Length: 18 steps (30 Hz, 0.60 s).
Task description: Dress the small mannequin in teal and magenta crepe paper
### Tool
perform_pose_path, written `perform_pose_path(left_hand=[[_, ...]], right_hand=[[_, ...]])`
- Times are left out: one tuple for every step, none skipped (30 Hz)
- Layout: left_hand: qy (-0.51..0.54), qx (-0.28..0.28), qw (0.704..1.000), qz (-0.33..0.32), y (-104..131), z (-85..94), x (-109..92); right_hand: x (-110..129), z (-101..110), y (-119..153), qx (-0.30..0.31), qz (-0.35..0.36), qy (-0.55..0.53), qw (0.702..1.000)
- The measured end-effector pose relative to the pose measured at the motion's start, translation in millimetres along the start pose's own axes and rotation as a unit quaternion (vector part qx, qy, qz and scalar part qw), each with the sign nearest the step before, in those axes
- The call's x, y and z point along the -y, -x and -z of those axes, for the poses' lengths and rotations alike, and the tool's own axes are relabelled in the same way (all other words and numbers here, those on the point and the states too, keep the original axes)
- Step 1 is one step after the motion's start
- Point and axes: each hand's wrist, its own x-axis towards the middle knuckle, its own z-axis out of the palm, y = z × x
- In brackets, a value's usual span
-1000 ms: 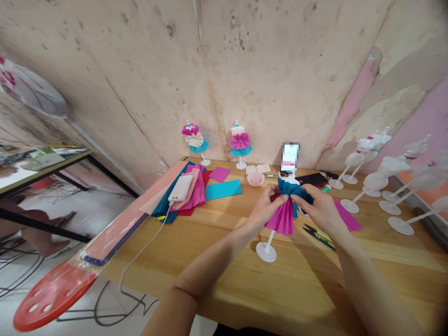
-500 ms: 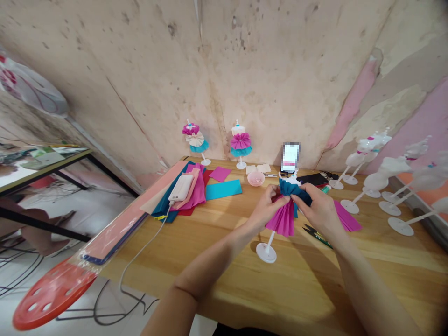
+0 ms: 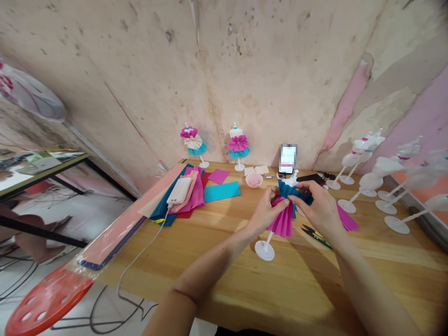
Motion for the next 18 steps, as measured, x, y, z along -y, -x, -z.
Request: perform_pose_path(left_hand=[[0.002,0.003,1.0,-0.002,0,-0.3,0],[0.004,0.006,1.0,-0.004,0,-0.6,-1],[0.005,0.009,1.0,-0.006,1,-0.9,-2],[0.005,0.013,1.0,-0.008,1,-1.2,-3],[0.005,0.018,1.0,-0.01,1,-1.6,-4],[0.004,0.025,1.0,-0.011,2,-2.1,-5],[0.002,0.033,0.999,-0.01,2,-2.9,-6],[0.0,0.039,0.999,-0.009,3,-3.8,-6],[-0.003,0.041,0.999,-0.006,3,-4.9,-6],[-0.005,0.037,0.999,-0.005,4,-6.2,-6],[-0.006,0.028,1.0,-0.004,5,-7.5,-5],[-0.006,0.015,1.0,-0.005,5,-8.8,-5],[-0.003,0.003,1.0,-0.005,6,-10.0,-4],[0.002,-0.005,1.0,-0.004,6,-11.0,-3],[0.008,-0.01,1.0,-0.001,7,-11.8,-2],[0.014,-0.011,1.0,0.004,7,-12.2,-1],[0.02,-0.011,1.0,0.012,7,-12.5,0],[0.027,-0.013,0.999,0.021,7,-12.6,0]], right_hand=[[1,1,0,0.007,-0.006,-0.019,1.0],[2,3,-1,0.013,-0.009,-0.038,0.999],[3,6,-1,0.019,-0.008,-0.056,0.998],[5,8,-2,0.023,-0.003,-0.071,0.997],[6,10,-2,0.025,0.005,-0.08,0.996],[7,12,-3,0.024,0.015,-0.084,0.996],[9,14,-3,0.023,0.025,-0.081,0.996],[10,15,-3,0.018,0.031,-0.073,0.997],[11,15,-3,0.012,0.033,-0.065,0.997],[12,15,-3,0.004,0.03,-0.062,0.998],[13,14,-3,-0.004,0.023,-0.063,0.998],[13,12,-3,-0.011,0.015,-0.068,0.997],[13,11,-3,-0.017,0.005,-0.075,0.997],[13,9,-3,-0.02,-0.005,-0.08,0.997],[12,8,-3,-0.02,-0.016,-0.081,0.996],[11,6,-4,-0.019,-0.028,-0.08,0.996],[9,5,-4,-0.018,-0.043,-0.078,0.996],[8,4,-4,-0.016,-0.057,-0.079,0.995]])
